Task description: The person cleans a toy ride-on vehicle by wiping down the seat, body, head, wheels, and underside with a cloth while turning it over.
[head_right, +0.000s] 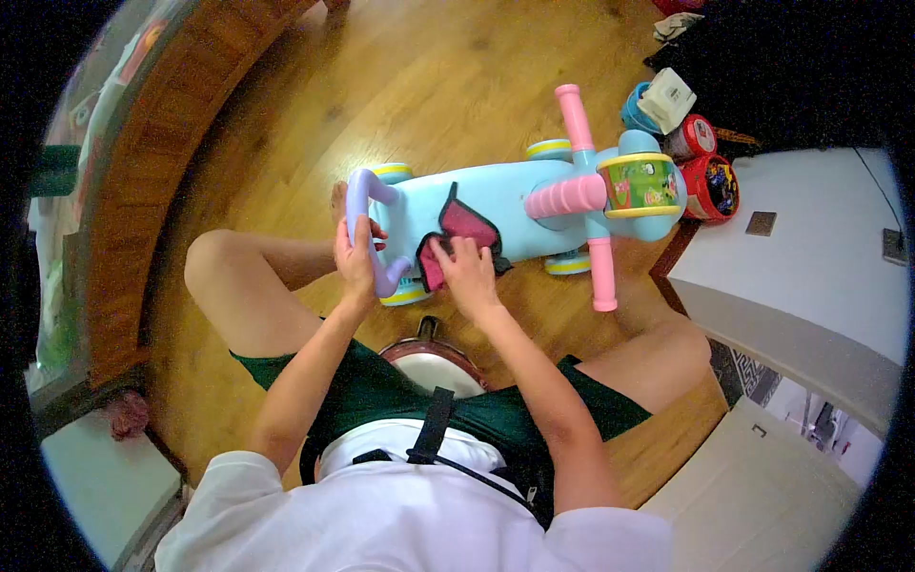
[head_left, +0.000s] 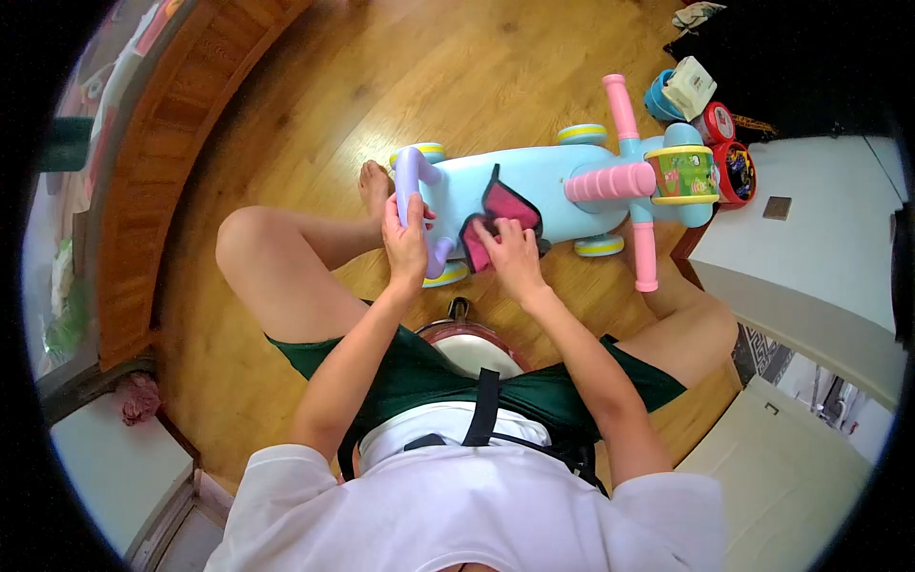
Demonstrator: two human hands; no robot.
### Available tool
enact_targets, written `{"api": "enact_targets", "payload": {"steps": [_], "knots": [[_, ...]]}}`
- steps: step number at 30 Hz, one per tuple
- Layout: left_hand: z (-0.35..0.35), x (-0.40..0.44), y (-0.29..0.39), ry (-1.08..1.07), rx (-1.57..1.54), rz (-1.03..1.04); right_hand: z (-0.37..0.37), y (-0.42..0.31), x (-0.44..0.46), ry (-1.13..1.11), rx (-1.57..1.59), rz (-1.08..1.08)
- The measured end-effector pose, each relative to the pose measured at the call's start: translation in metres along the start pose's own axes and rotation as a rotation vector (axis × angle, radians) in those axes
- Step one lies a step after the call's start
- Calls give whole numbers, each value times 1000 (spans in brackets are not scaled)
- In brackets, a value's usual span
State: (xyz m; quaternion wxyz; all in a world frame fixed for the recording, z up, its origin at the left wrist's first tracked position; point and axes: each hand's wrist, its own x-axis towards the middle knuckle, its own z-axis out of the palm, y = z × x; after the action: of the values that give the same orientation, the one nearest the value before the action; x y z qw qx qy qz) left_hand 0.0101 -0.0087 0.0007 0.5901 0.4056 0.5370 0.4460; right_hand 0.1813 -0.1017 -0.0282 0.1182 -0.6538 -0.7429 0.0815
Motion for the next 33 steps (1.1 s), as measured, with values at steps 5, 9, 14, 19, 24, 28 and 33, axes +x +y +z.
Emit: {"api": "enact_targets", "payload": {"steps": [5,9,14,19,24,28,33], "knots": [[1,-9,31,-103,-274,-231,-17,7,9,-114,156,179],[5,-12,20,-55,-387,-226,-14,0,-13,-34,416,256],[5,-21,13,-37,-457,-199,8,-2,-66,90,652,479],[6,-41,4,11,-510,-195,33,13,-113,194,803,969],[20,-78,-23,92,-501,-152,43,38,-112,426,964,1269],[26,-85,-36,30,-558,-157,42,39,-99,716,1095,1311],[9,-88,-58,-16,-618,-229,17,41,-43,924,1146,1068]]}}
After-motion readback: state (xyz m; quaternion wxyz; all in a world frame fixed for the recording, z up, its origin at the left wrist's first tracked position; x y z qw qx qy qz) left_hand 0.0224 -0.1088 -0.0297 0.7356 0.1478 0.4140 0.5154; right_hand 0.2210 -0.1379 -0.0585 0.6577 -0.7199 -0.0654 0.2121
